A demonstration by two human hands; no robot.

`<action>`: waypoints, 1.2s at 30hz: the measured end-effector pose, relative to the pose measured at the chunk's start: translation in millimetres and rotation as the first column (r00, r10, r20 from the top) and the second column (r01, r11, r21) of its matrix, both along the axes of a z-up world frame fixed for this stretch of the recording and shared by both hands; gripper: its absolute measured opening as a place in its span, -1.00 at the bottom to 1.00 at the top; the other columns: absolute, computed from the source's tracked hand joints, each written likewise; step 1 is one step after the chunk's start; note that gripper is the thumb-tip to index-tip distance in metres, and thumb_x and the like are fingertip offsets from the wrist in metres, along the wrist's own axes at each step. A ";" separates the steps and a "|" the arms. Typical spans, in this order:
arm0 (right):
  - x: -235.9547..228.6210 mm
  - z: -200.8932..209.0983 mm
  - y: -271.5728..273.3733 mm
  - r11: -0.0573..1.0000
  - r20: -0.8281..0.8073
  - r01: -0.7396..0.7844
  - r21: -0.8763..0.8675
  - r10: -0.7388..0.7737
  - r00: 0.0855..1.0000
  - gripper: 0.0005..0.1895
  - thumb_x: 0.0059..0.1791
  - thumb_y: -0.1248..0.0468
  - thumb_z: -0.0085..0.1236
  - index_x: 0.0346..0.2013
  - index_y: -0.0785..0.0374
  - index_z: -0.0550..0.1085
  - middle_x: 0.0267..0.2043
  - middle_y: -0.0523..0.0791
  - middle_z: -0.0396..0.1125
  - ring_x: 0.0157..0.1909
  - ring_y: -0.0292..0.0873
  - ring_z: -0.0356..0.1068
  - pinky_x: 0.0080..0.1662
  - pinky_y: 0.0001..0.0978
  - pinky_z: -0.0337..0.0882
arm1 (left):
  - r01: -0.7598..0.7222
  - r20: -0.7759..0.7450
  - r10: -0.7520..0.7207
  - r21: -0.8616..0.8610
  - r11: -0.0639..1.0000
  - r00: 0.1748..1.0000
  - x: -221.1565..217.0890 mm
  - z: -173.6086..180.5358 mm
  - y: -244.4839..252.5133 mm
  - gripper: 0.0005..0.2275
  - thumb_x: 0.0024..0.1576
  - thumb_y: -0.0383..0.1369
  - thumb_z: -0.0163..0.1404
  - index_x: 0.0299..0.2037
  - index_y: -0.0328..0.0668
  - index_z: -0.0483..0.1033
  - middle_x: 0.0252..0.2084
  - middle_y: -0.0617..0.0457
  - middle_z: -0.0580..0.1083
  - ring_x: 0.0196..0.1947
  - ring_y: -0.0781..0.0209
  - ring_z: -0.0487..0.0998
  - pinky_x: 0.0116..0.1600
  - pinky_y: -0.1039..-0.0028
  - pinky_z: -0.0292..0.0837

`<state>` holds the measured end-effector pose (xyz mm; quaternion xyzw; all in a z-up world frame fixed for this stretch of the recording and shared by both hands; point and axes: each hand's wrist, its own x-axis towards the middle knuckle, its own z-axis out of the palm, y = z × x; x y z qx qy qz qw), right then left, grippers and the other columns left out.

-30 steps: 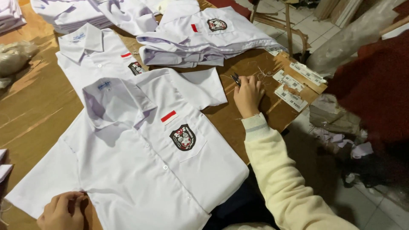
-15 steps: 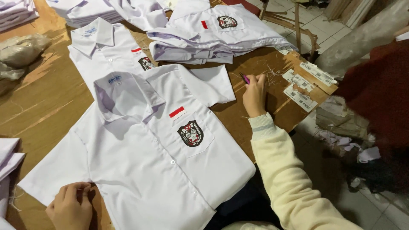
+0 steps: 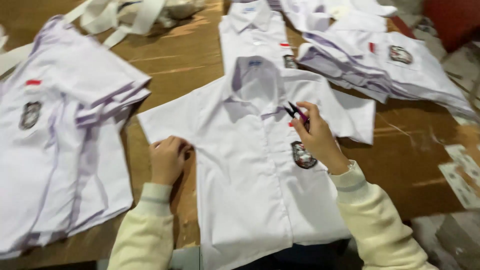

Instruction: Folding white school shirts and trimming loose threads with snips on a factory work table.

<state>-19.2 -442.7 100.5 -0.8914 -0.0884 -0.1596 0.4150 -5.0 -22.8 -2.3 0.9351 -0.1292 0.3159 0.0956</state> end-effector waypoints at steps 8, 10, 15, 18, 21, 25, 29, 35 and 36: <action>22.5 -29.9 173.2 0.887 -0.208 -0.461 -0.009 0.450 0.869 -0.62 0.02 0.15 0.20 0.12 0.07 0.42 -0.24 -0.04 0.45 -0.07 0.02 0.46 0.01 -0.12 0.43 | 0.017 -0.116 -0.026 -0.075 0.997 0.993 4.1 -10.1 4.2 -0.86 0.11 -0.16 0.15 -0.23 0.26 0.45 -0.30 0.39 0.44 -0.16 0.36 0.55 0.20 0.29 0.23; 25.6 -33.8 197.6 0.869 -0.219 -0.491 0.062 0.492 0.843 -0.63 0.03 0.16 0.18 0.12 0.13 0.44 -0.08 0.00 0.48 0.11 0.04 0.45 0.14 -0.08 0.40 | 0.026 -0.126 -0.033 -0.058 0.998 0.991 7.1 -12.7 4.9 -0.86 0.11 -0.17 0.15 -0.21 0.25 0.44 -0.28 0.39 0.43 -0.15 0.36 0.54 0.21 0.28 0.22; 30.7 -56.0 211.7 0.872 -0.267 -0.417 0.254 0.478 0.837 -0.64 0.11 0.05 0.07 0.15 0.09 0.39 -0.05 -0.01 0.51 -0.09 -0.02 0.55 -0.05 -0.18 0.52 | 0.035 -0.198 -0.046 -0.059 0.998 0.979 8.1 -14.3 3.8 -0.77 0.05 -0.32 0.18 -0.16 0.24 0.42 -0.27 0.36 0.44 -0.12 0.31 0.54 0.22 0.25 0.22; 33.3 -61.5 207.6 0.811 -0.233 -0.409 0.419 0.531 0.814 -0.69 0.14 0.14 -0.07 0.17 0.10 0.34 -0.04 -0.06 0.52 -0.12 -0.12 0.54 -0.04 -0.25 0.50 | 0.057 -0.179 -0.070 -0.075 0.996 0.981 7.7 -9.8 2.3 -0.78 0.06 -0.33 0.18 -0.17 0.24 0.43 -0.30 0.34 0.43 -0.16 0.29 0.53 0.20 0.23 0.22; 31.3 -64.7 209.0 0.783 -0.192 -0.485 0.388 0.584 0.789 -0.69 0.15 0.14 -0.06 0.16 0.14 0.34 -0.05 -0.04 0.53 -0.12 -0.07 0.56 -0.07 -0.20 0.53 | 0.062 -0.149 -0.069 -0.050 0.997 0.986 7.8 -13.5 1.0 -0.85 0.13 -0.27 0.13 -0.17 0.26 0.42 -0.32 0.35 0.41 -0.16 0.33 0.51 0.19 0.27 0.22; 21.7 -44.8 212.2 0.831 -0.221 -0.497 0.252 0.549 0.806 -0.68 0.16 0.11 -0.09 0.14 0.18 0.31 -0.06 0.00 0.53 -0.10 0.07 0.55 -0.10 -0.11 0.55 | 0.066 -0.158 -0.070 -0.029 0.997 0.985 7.1 -13.2 0.4 -0.80 0.08 -0.32 0.15 -0.15 0.25 0.43 -0.32 0.34 0.42 -0.16 0.31 0.51 0.19 0.26 0.22; 28.5 -49.5 209.6 0.862 -0.292 -0.451 0.233 0.504 0.813 -0.67 0.14 0.08 -0.03 0.14 0.14 0.30 -0.05 -0.04 0.53 -0.27 -0.07 0.50 -0.25 -0.30 0.52 | 0.065 -0.142 -0.068 -0.024 0.998 0.988 6.2 -10.5 -1.2 -0.85 0.13 -0.29 0.12 -0.16 0.23 0.43 -0.32 0.32 0.42 -0.15 0.33 0.49 0.18 0.30 0.21; 23.5 -25.6 209.2 0.872 -0.394 -0.397 0.286 0.485 0.781 -0.64 0.09 0.11 0.04 0.11 0.19 0.33 -0.06 -0.07 0.52 -0.58 -0.26 0.37 -0.48 -0.51 0.43 | 0.072 -0.134 -0.076 -0.034 0.997 0.988 7.7 -12.9 0.8 -0.89 0.16 -0.28 0.09 -0.19 0.20 0.43 -0.33 0.31 0.43 -0.16 0.34 0.49 0.18 0.32 0.20; 22.8 -22.1 208.6 0.872 -0.411 -0.385 0.303 0.484 0.773 -0.63 0.08 0.12 0.06 0.11 0.22 0.34 -0.04 -0.04 0.52 -0.59 -0.26 0.36 -0.49 -0.52 0.42 | 0.079 -0.133 -0.085 -0.048 0.996 0.987 8.6 -14.5 1.3 -0.91 0.17 -0.26 0.09 -0.20 0.20 0.43 -0.33 0.32 0.43 -0.17 0.35 0.49 0.18 0.33 0.19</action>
